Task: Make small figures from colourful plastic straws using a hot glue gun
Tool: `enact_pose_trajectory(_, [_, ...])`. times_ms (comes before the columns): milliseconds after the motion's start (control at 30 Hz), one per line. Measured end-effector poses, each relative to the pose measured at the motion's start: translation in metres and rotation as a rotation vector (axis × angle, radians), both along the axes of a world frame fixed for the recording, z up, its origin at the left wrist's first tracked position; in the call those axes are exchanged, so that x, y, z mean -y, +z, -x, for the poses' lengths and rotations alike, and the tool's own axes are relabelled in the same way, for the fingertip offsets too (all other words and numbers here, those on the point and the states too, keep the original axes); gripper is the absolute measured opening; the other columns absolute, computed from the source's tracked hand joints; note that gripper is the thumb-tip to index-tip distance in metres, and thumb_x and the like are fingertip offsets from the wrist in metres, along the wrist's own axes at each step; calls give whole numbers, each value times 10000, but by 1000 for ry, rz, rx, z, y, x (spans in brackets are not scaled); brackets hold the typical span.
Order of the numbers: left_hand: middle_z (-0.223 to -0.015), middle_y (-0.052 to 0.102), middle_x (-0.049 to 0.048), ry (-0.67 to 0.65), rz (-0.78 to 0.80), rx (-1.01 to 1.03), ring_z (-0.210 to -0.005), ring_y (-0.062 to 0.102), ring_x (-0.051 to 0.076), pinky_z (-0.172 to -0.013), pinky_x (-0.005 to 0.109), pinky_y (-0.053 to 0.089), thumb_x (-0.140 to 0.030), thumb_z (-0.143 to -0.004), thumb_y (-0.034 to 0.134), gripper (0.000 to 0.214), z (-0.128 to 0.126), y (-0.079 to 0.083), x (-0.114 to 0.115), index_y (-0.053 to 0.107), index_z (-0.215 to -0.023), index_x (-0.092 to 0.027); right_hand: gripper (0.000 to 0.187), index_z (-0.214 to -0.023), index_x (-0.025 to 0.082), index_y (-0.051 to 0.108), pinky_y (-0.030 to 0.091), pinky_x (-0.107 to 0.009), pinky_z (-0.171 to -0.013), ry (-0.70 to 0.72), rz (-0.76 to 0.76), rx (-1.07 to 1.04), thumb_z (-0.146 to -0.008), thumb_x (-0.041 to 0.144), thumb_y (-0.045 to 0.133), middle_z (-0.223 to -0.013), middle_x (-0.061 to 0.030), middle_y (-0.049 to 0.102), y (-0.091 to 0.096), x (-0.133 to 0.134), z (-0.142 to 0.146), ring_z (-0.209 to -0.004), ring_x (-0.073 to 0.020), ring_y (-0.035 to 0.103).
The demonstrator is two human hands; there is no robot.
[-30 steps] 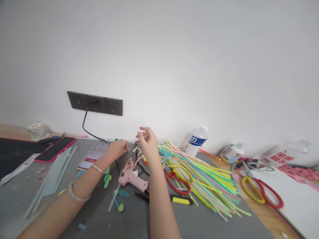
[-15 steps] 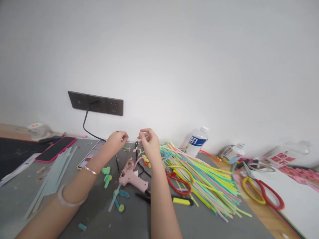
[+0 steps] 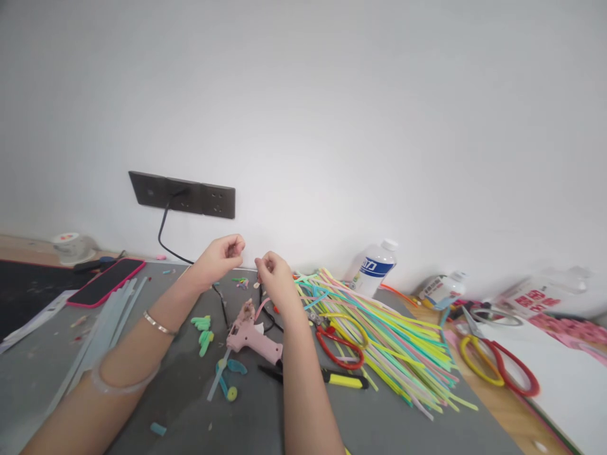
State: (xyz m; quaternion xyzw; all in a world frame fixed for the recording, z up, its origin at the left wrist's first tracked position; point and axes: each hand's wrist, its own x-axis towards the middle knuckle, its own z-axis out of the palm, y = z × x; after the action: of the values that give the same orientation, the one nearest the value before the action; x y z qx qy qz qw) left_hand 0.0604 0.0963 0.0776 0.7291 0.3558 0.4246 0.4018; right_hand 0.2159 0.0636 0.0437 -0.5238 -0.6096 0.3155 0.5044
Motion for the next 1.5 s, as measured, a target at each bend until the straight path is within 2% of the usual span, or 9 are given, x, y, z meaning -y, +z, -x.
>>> enact_pose_trajectory(200, [-613,366,-77,-33,43,27,-545,372,80,-527,204,303,-89,-599,476,146,-2,2,4,427,-688,-194,247,-667,189,568,371,-228,-489,30,58,-49,-728,412,656,-581,-4,653,5,4,0,-470,-110,503])
enact_pose_trajectory(333, [-728,547,-25,-78,106,72,-651,559,111,-611,222,455,-147,-661,577,137,-3,3,6,536,-791,-164,297,-686,169,614,398,-233,-496,51,92,-101,-687,454,700,-650,-42,700,10,6,-1,-494,-116,534])
enact_pose_trajectory(500, [-841,660,16,-75,-22,-26,-753,653,153,-692,263,533,-225,-753,663,234,-1,21,30,624,-980,-182,381,-951,146,666,412,-242,-500,35,70,-67,-831,483,537,-650,-11,661,22,14,-3,-446,-111,531])
enact_pose_trajectory(600, [-745,675,-4,-76,-118,-90,-682,645,140,-622,230,504,-251,-827,636,136,5,42,55,644,-953,-199,332,-1011,160,662,424,-248,-533,76,165,139,-874,424,513,-724,-25,680,28,27,-8,-527,-131,580])
enact_pose_trajectory(767, [-544,562,-47,38,-327,-209,-494,509,95,-490,206,386,-334,-901,576,211,15,62,74,642,-765,-186,361,-961,187,649,431,-280,-562,108,653,723,-684,379,779,-824,-49,724,36,47,-7,-622,-200,651])
enact_pose_trajectory(867, [-538,556,-52,95,-399,-252,-476,465,86,-494,210,364,-327,-909,565,232,20,64,72,632,-744,-179,444,-1025,175,653,470,-336,-722,104,677,915,-656,359,819,-1016,-121,732,39,55,8,-923,-304,690])
enact_pose_trajectory(1033, [-509,526,-53,116,-401,-336,-449,433,88,-471,229,315,-388,-929,531,318,25,65,70,630,-709,-181,929,-1351,103,497,390,-496,-989,66,620,1140,-550,318,915,-1182,-241,689,22,70,34,-1120,-394,644])
enact_pose_trajectory(1233, [-487,519,-57,130,-391,-340,-446,448,88,-482,233,323,-378,-931,529,319,26,67,72,639,-703,-184,686,-1327,134,464,452,-372,-852,9,565,1084,-726,218,785,-1156,-210,689,-21,86,25,-1083,-335,663])
enact_pose_trajectory(1500, [-486,510,-55,184,-433,-259,-459,454,94,-485,240,320,-376,-923,536,312,32,70,77,654,-709,-183,363,-1146,219,469,408,-269,-635,44,54,197,-836,306,637,-753,20,605,-50,99,-19,-642,-173,551])
